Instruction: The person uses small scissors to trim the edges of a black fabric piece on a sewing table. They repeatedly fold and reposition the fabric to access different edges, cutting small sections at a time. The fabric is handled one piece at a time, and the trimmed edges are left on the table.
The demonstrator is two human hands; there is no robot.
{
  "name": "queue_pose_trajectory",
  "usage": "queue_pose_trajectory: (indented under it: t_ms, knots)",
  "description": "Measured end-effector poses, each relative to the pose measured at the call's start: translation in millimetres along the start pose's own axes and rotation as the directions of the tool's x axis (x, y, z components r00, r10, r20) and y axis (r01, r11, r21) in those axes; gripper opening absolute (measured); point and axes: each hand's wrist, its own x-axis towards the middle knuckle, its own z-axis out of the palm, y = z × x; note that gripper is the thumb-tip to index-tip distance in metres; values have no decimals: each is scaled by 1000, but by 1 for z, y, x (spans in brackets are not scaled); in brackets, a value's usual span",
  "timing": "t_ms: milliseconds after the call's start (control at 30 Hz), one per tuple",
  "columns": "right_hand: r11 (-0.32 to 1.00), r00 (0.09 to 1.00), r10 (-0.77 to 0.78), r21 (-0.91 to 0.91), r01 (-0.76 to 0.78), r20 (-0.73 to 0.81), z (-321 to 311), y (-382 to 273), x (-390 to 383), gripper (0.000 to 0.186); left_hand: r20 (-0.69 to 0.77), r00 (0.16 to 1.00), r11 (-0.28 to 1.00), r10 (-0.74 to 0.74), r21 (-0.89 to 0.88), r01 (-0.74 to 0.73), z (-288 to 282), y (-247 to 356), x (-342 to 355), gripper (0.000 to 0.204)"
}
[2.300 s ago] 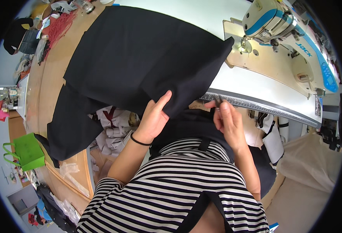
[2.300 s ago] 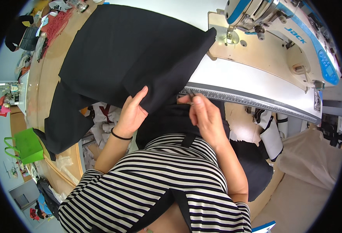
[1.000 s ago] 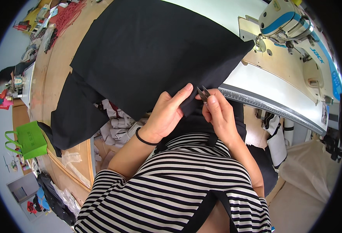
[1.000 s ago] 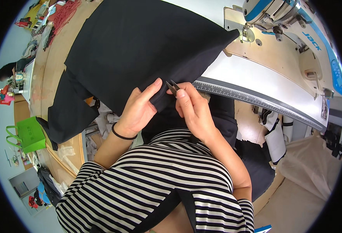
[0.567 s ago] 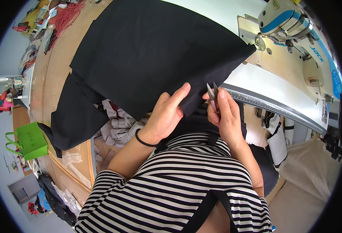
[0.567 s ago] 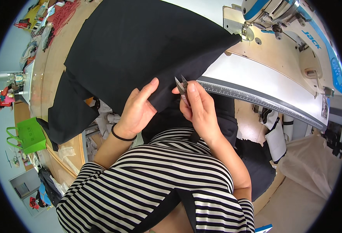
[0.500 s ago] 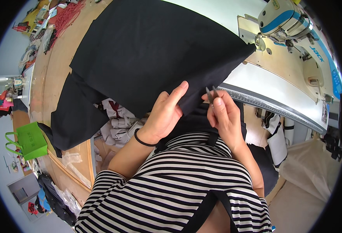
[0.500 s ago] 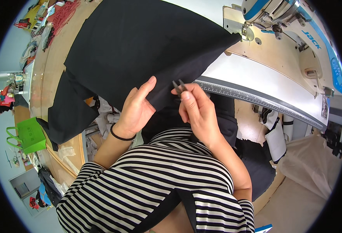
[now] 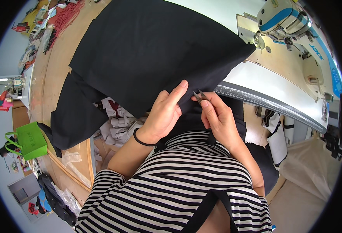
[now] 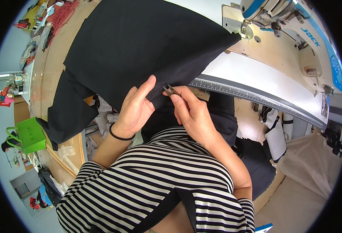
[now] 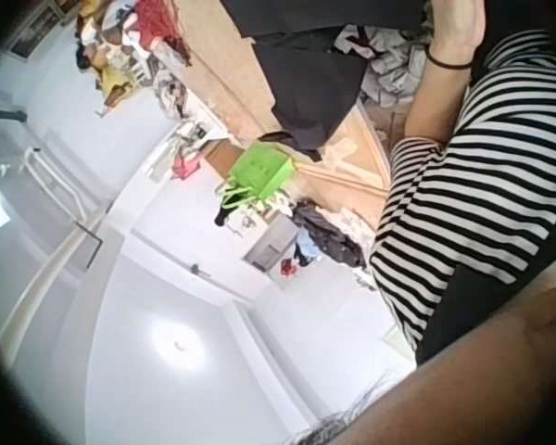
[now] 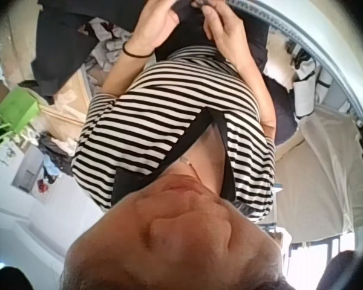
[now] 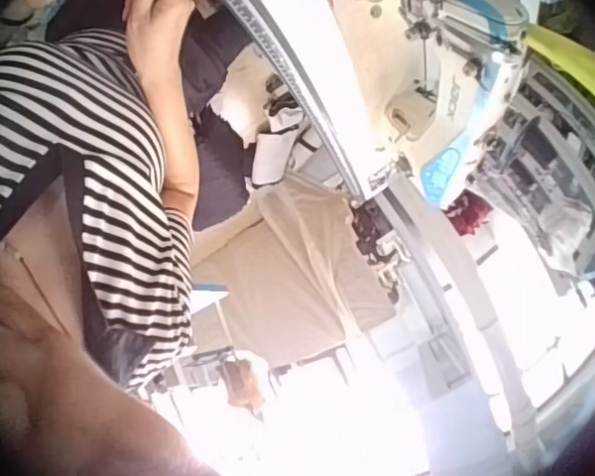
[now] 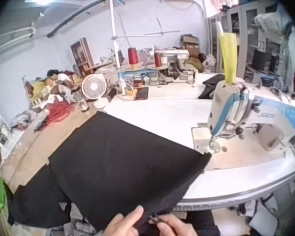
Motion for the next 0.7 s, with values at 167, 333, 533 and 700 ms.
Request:
queue_pose_trajectory:
  t_ms: [167, 333, 533, 700]
  knots:
    - [999, 1000, -5, -36, 4, -6, 0, -2, 1, 19, 69, 998, 999, -7, -34, 10, 0, 3, -1, 31]
    - [996, 998, -52, -79, 50, -31, 1, 1, 2, 16, 77, 996, 994, -36, -102, 44, -6, -2, 2, 25]
    - [679, 708, -702, -374, 631, -80, 3, 31, 13, 10, 29, 998, 981, -48, -189, 53, 27, 5, -5, 27]
    - [781, 757, -621, -243, 575, -206, -13, 25, 7, 18, -37, 999, 998, 0, -67, -3, 1, -11, 11, 29]
